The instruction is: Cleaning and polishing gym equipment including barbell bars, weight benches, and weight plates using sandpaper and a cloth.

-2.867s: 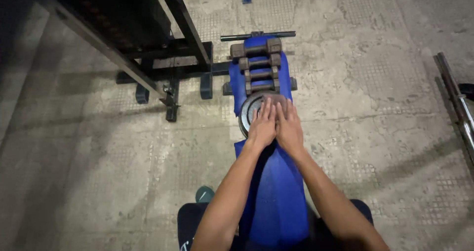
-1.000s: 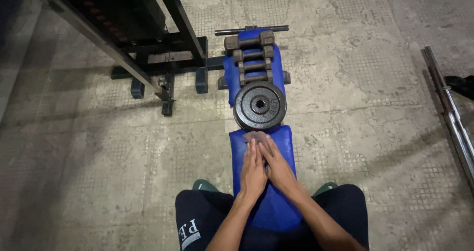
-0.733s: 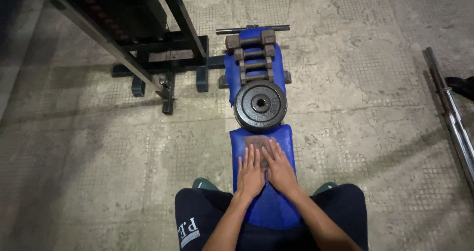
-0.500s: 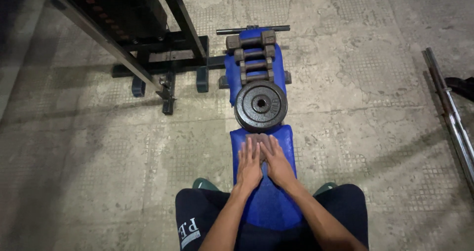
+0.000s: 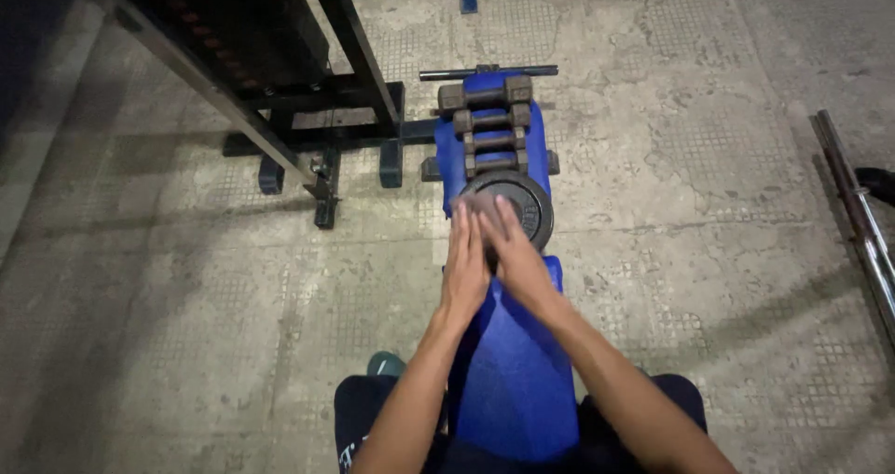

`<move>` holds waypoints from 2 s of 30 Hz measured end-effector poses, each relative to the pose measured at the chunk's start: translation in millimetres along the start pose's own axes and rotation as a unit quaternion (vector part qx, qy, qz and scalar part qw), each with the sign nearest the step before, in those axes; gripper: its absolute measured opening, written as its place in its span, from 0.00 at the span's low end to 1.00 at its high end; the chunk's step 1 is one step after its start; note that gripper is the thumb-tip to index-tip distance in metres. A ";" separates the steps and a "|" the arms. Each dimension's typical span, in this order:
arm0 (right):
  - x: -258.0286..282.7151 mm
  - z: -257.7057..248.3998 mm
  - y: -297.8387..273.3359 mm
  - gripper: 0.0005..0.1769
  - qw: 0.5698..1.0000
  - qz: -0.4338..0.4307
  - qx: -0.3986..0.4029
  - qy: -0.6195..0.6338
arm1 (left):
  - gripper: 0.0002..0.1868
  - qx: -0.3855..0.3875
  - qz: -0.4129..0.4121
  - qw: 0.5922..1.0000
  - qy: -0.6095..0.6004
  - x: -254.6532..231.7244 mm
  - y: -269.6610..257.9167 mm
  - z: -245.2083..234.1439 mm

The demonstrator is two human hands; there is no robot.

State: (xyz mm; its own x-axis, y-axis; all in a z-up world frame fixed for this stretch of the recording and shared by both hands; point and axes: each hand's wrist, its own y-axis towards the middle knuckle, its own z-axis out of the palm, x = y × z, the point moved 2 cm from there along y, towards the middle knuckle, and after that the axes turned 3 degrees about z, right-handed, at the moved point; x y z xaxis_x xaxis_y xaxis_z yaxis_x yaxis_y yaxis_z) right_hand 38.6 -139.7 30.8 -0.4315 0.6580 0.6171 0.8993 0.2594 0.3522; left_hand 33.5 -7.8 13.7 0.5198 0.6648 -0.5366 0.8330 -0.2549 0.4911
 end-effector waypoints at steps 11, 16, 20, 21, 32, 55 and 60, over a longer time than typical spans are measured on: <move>-72.1 -3.7 63.9 0.43 0.999 0.004 -0.032 -0.035 | 0.39 0.092 -0.003 0.993 0.069 52.4 82.0 60.8; -87.1 9.8 45.2 0.39 0.996 0.023 -0.005 -0.083 | 0.37 0.119 -0.010 0.987 0.111 68.4 57.2 82.8; -78.4 -1.4 39.7 0.43 0.993 0.058 -0.037 -0.099 | 0.43 0.101 -0.064 0.989 0.091 46.4 56.8 54.1; -81.3 -3.5 40.4 0.46 0.990 0.082 -0.054 -0.103 | 0.46 0.088 -0.105 0.987 0.085 41.4 62.1 45.7; -115.4 24.1 31.9 0.55 0.959 0.265 -0.039 -0.097 | 0.52 0.102 -0.231 0.958 0.132 47.2 71.4 63.9; -59.6 7.9 -5.4 0.57 0.931 0.347 0.033 -0.112 | 0.52 0.151 -0.274 0.944 0.105 17.4 21.4 44.0; -33.2 4.7 -49.5 0.56 0.933 0.342 0.037 -0.107 | 0.52 0.138 -0.263 0.948 0.114 5.7 -29.6 42.6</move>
State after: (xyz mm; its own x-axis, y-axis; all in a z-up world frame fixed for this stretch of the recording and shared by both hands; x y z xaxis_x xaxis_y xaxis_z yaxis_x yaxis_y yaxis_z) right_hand 8.8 -171.1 -10.5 0.2619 0.8114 0.5225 0.9649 -0.2299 -0.1268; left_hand 19.8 -26.3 -33.2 -0.0100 0.8778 -0.4789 0.9998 0.0012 -0.0187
